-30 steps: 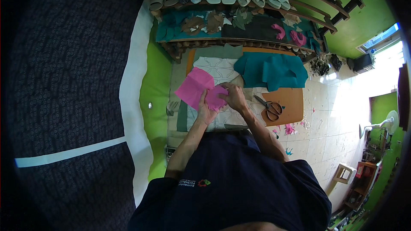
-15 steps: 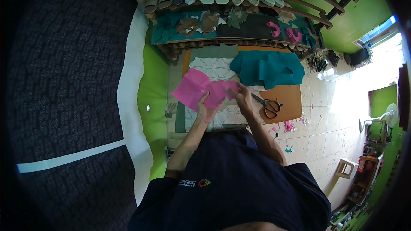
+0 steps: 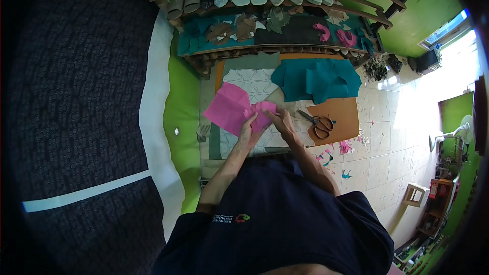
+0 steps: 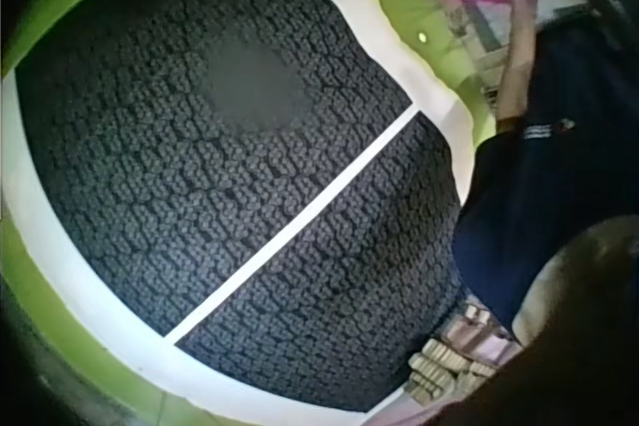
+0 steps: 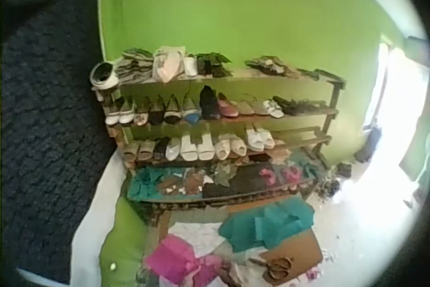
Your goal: The person is cutting pieces of pink and teal fabric using scissors on a wooden table.
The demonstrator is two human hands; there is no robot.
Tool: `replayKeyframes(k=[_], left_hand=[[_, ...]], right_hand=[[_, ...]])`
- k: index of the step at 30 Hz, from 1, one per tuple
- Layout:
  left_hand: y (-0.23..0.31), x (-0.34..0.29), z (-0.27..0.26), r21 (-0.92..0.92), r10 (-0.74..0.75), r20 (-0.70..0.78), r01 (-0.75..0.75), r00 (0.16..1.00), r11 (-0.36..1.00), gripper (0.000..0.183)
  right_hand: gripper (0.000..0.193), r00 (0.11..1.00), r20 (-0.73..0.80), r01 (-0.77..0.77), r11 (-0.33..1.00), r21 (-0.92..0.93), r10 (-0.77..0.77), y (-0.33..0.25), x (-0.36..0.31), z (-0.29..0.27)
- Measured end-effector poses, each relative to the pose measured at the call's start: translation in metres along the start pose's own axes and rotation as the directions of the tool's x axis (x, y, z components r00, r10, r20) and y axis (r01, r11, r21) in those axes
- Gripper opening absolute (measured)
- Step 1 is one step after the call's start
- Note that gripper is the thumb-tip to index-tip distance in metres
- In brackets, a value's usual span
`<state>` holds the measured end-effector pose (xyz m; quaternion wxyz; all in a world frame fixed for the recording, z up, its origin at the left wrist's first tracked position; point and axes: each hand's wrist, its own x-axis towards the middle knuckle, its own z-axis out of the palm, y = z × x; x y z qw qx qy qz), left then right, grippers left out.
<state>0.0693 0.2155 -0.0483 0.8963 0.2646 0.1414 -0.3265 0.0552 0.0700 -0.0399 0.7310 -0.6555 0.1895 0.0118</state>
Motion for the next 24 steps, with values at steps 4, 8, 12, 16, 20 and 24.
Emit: replayKeyframes(k=[4,8,12,16,20,24], left_hand=[[0.008,-0.006,0.0,-0.087,-0.024,0.004,0.025,1.0,0.996,0.037],[0.011,-0.009,-0.01,-0.079,0.082,0.047,-0.078,0.996,0.994,0.037],[0.014,-0.007,-0.011,-0.2,0.063,0.063,-0.049,0.996,0.978,0.039],[0.015,-0.01,0.006,-0.194,0.047,0.105,-0.026,0.993,0.981,0.041],[0.016,-0.007,0.003,-0.08,-0.02,0.122,0.03,0.992,0.996,0.042],[0.019,-0.011,0.01,-0.154,-0.018,0.126,0.038,0.992,0.987,0.042]], right_hand=[[0.04,0.997,0.066,-0.025,0.992,-0.12,0.034,0.009,0.001,-0.011],[0.042,0.999,0.007,-0.051,0.961,0.273,0.051,-0.011,0.001,-0.019],[0.04,0.987,0.14,-0.105,0.965,0.24,0.073,-0.026,-0.005,-0.018],[0.039,0.985,0.172,-0.035,0.996,0.078,0.021,-0.02,-0.01,-0.005],[0.037,0.995,0.082,0.077,0.966,-0.249,-0.058,-0.022,-0.012,0.007],[0.035,0.997,0.012,0.075,0.98,-0.182,-0.074,-0.022,-0.007,0.001]])
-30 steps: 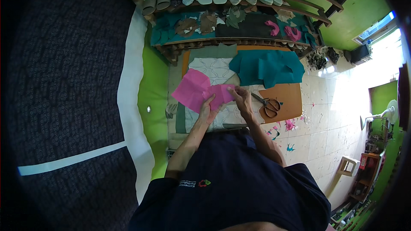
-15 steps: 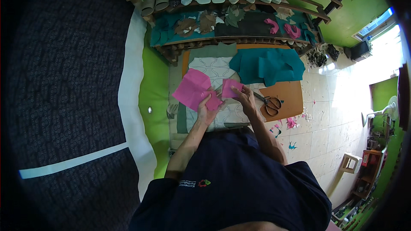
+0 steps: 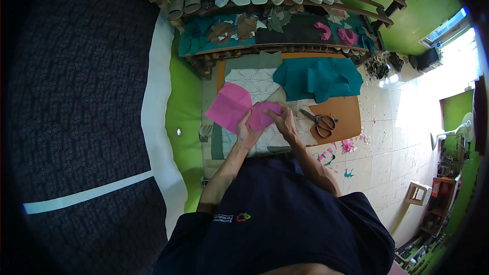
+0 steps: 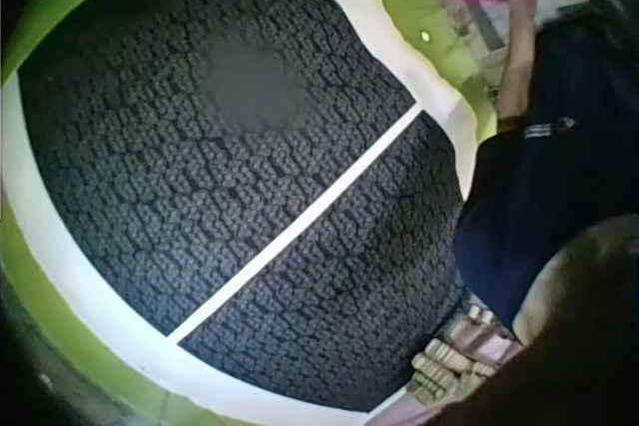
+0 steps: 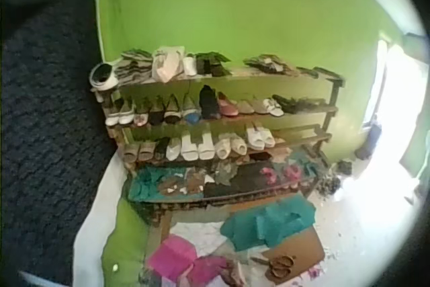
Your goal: The person is cutting pieces of pink and teal fabric using scissors on a wooden table.
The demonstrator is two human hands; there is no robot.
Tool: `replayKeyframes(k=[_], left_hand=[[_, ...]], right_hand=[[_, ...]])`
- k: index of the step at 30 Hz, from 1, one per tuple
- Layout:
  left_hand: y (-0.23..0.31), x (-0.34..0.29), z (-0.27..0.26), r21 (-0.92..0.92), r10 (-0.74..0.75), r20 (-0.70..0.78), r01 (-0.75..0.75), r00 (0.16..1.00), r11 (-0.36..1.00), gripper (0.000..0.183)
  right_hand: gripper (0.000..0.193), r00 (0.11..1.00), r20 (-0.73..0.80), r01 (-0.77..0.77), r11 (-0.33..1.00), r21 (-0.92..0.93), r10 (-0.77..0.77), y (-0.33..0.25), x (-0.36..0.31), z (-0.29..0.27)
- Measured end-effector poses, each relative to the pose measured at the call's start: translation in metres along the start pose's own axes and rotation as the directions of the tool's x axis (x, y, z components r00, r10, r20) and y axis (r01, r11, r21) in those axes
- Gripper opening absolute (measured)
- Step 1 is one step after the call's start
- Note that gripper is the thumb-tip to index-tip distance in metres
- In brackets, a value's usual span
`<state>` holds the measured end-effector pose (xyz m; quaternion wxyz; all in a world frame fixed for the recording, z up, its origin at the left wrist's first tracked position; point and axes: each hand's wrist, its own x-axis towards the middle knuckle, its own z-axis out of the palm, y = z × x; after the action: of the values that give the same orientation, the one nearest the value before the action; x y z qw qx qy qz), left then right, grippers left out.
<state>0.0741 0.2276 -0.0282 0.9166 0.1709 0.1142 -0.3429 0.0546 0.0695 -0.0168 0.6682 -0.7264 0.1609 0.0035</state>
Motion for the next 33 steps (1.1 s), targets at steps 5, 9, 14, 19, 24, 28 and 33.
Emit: replayKeyframes(k=[5,9,14,19,24,28,33], left_hand=[[0.001,0.003,-0.018,0.032,0.059,-0.07,-0.057,0.996,0.998,0.042],[-0.002,0.004,-0.015,0.133,0.074,-0.058,-0.066,0.996,0.989,0.044],[-0.006,0.005,-0.01,0.229,0.072,-0.098,-0.048,0.993,0.972,0.042],[-0.001,0.006,-0.018,0.076,0.042,-0.181,-0.028,0.983,0.997,0.045],[0.002,0.007,-0.017,0.218,0.081,-0.22,-0.032,0.972,0.975,0.044],[-0.003,0.01,-0.021,0.369,0.149,-0.352,-0.009,0.924,0.929,0.039],[-0.006,0.014,-0.015,0.137,0.079,-0.239,-0.047,0.968,0.989,0.038]], right_hand=[[0.032,0.993,0.093,-0.104,0.906,0.411,0.072,-0.005,0.008,-0.016],[0.031,0.975,0.208,-0.162,0.897,0.411,0.081,-0.009,0.005,-0.019],[0.034,0.997,0.053,-0.06,0.995,0.085,0.056,0.003,0.003,0.0],[0.034,0.998,-0.006,-0.059,0.962,0.266,0.062,-0.005,0.013,-0.015],[0.035,0.989,0.102,-0.134,0.935,0.328,0.106,-0.023,0.013,-0.024],[0.037,0.982,0.157,-0.132,0.981,0.139,0.11,-0.016,0.008,-0.019],[0.034,0.997,0.067,0.06,0.975,-0.213,-0.047,0.03,0.012,-0.012]])
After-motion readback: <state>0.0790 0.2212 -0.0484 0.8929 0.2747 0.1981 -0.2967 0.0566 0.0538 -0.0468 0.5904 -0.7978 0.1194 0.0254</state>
